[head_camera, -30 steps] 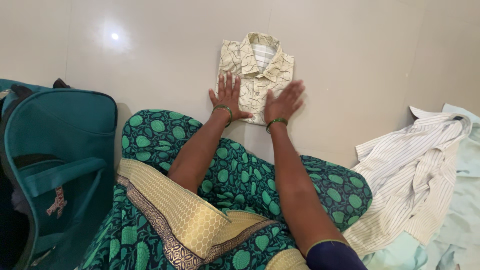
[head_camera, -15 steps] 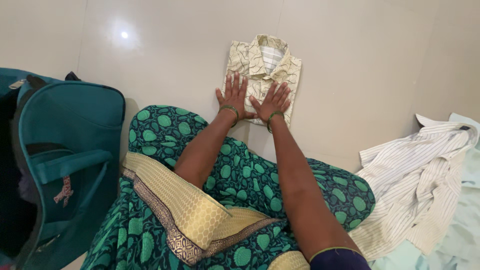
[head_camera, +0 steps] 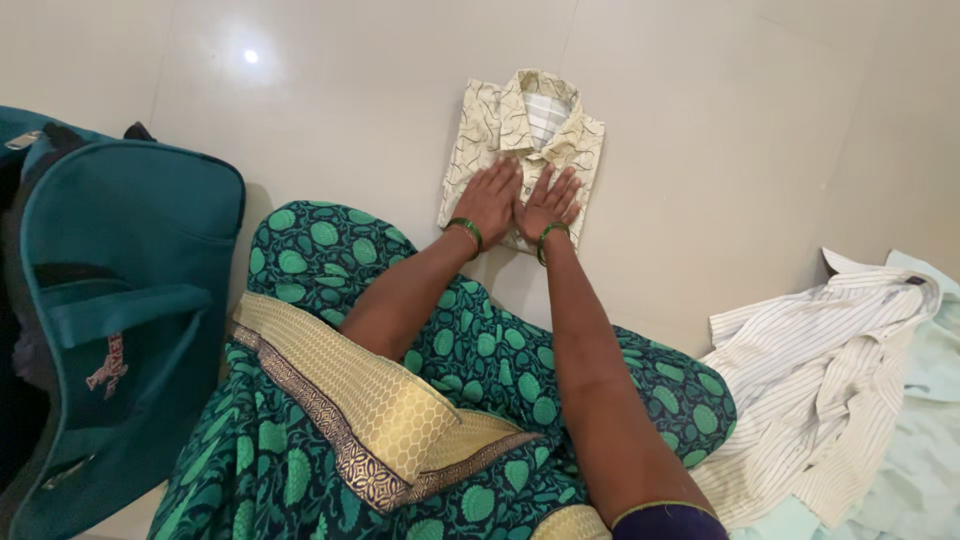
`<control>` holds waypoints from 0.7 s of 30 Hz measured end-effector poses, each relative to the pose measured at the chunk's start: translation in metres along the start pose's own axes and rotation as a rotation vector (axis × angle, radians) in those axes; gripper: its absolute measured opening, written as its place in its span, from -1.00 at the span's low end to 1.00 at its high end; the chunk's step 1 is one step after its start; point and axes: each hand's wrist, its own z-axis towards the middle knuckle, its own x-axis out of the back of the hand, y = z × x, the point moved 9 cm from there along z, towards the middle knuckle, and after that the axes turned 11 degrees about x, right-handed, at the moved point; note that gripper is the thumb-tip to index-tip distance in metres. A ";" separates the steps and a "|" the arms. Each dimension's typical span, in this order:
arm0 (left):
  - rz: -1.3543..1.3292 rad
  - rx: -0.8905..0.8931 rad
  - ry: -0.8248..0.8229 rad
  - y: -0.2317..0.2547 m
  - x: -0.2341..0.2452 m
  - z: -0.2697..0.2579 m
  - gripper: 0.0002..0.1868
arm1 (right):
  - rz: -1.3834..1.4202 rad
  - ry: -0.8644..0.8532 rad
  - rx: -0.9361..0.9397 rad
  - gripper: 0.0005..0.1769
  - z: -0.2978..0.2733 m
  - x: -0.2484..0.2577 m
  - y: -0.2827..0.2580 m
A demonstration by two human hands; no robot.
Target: The person folds a patterned shirt by hand while sitting on the floor, smoothing the fabric and carefully aligning the sleeves and collar into a neat square.
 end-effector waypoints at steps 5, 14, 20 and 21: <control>0.100 0.088 -0.014 -0.003 0.020 0.018 -0.35 | 0.042 0.011 0.004 0.18 -0.008 0.004 -0.006; 0.240 0.292 -0.061 -0.017 0.052 0.053 -0.38 | 0.044 -0.029 0.005 0.38 -0.023 0.018 -0.020; 0.314 0.306 0.011 -0.037 0.063 0.083 -0.27 | 0.052 -0.004 0.022 0.38 -0.023 0.020 -0.021; 0.338 0.302 0.048 -0.038 0.068 0.086 -0.33 | 0.058 -0.007 0.021 0.38 -0.023 0.020 -0.021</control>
